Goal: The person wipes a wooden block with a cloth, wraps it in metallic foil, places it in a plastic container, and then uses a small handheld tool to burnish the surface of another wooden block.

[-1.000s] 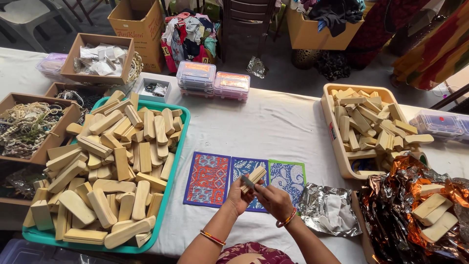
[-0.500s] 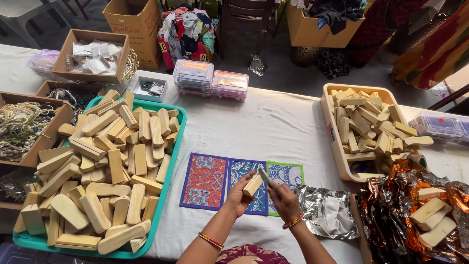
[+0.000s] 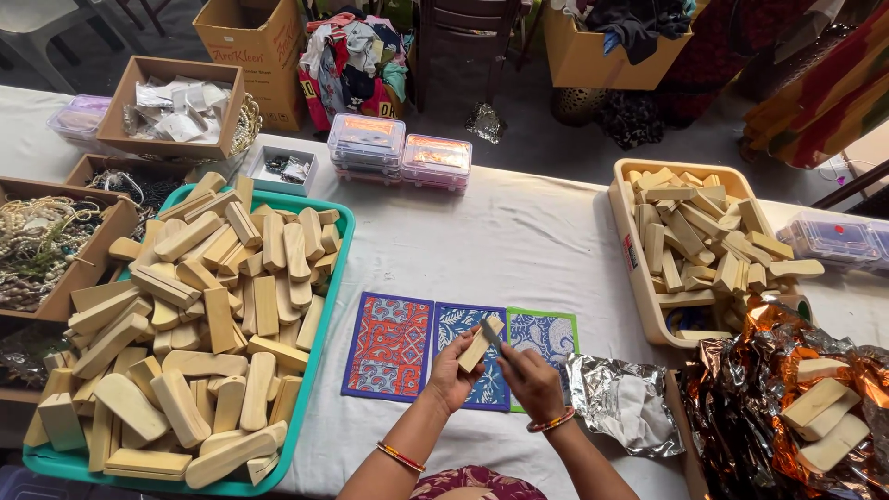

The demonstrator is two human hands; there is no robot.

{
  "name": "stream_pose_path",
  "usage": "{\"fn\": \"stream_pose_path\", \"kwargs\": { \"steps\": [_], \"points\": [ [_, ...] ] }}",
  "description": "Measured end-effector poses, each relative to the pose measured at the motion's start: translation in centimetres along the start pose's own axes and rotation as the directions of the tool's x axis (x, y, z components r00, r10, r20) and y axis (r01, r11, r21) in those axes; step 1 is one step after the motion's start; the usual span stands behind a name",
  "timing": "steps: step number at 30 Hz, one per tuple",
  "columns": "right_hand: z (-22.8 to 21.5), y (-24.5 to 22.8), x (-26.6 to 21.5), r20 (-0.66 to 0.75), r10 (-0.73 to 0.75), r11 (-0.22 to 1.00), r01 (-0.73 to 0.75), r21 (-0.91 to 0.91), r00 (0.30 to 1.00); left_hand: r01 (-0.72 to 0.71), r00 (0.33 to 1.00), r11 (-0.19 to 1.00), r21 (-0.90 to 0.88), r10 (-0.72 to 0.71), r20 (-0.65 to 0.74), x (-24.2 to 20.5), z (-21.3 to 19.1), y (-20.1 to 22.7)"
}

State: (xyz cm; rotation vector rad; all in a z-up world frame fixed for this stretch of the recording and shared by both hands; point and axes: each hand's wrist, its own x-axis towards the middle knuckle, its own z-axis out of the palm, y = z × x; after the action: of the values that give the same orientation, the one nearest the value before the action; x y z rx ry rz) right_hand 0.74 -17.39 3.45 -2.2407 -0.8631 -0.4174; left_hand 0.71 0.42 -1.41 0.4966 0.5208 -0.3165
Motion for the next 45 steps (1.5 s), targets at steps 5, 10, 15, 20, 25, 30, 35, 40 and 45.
{"fn": "stream_pose_path", "kwargs": {
  "steps": [5,10,15,20,25,30,35,40,45],
  "points": [
    [0.1,0.2,0.3,0.022,-0.022,0.999,0.022,-0.028,1.0,-0.028,0.998,0.999,-0.028,0.03,0.055,1.2,-1.9,-0.9],
    [0.3,-0.6,0.7,-0.031,-0.082,0.997,0.082,-0.005,0.996,0.011,0.998,1.0,-0.027,-0.009,0.067,-0.5,-0.7,0.1],
    [0.5,-1.0,0.3,-0.065,-0.026,1.0,0.026,0.006,0.998,0.039,0.999,0.991,0.127,-0.042,0.018,-1.1,0.4,0.0],
    [0.2,-0.1,-0.8,-0.034,-0.027,0.998,0.025,-0.05,0.999,0.042,0.998,0.997,0.065,-0.045,0.05,-2.6,1.8,0.8],
    [-0.6,-0.1,-0.9,0.048,-0.087,0.995,0.089,-0.049,0.995,0.052,0.997,0.998,0.037,-0.054,0.048,-2.9,1.7,1.2],
    [-0.3,0.4,-1.3,0.087,-0.1,0.991,0.107,-0.076,0.991,0.066,0.995,0.997,0.027,-0.068,0.071,-3.0,1.6,1.0],
    [-1.0,-0.8,0.1,0.016,-0.1,0.991,0.101,-0.088,0.995,0.042,0.992,0.999,0.033,-0.045,0.114,-2.3,1.7,0.9],
    [-0.4,-0.3,0.1,-0.027,-0.07,0.994,0.068,-0.088,0.997,0.027,0.996,0.998,0.055,-0.031,0.079,-2.8,1.8,1.0],
    [-0.3,0.1,0.5,0.039,-0.12,0.989,0.123,-0.085,0.992,-0.007,0.999,0.997,0.077,0.003,0.041,-2.3,1.0,0.9]
  ]
}}
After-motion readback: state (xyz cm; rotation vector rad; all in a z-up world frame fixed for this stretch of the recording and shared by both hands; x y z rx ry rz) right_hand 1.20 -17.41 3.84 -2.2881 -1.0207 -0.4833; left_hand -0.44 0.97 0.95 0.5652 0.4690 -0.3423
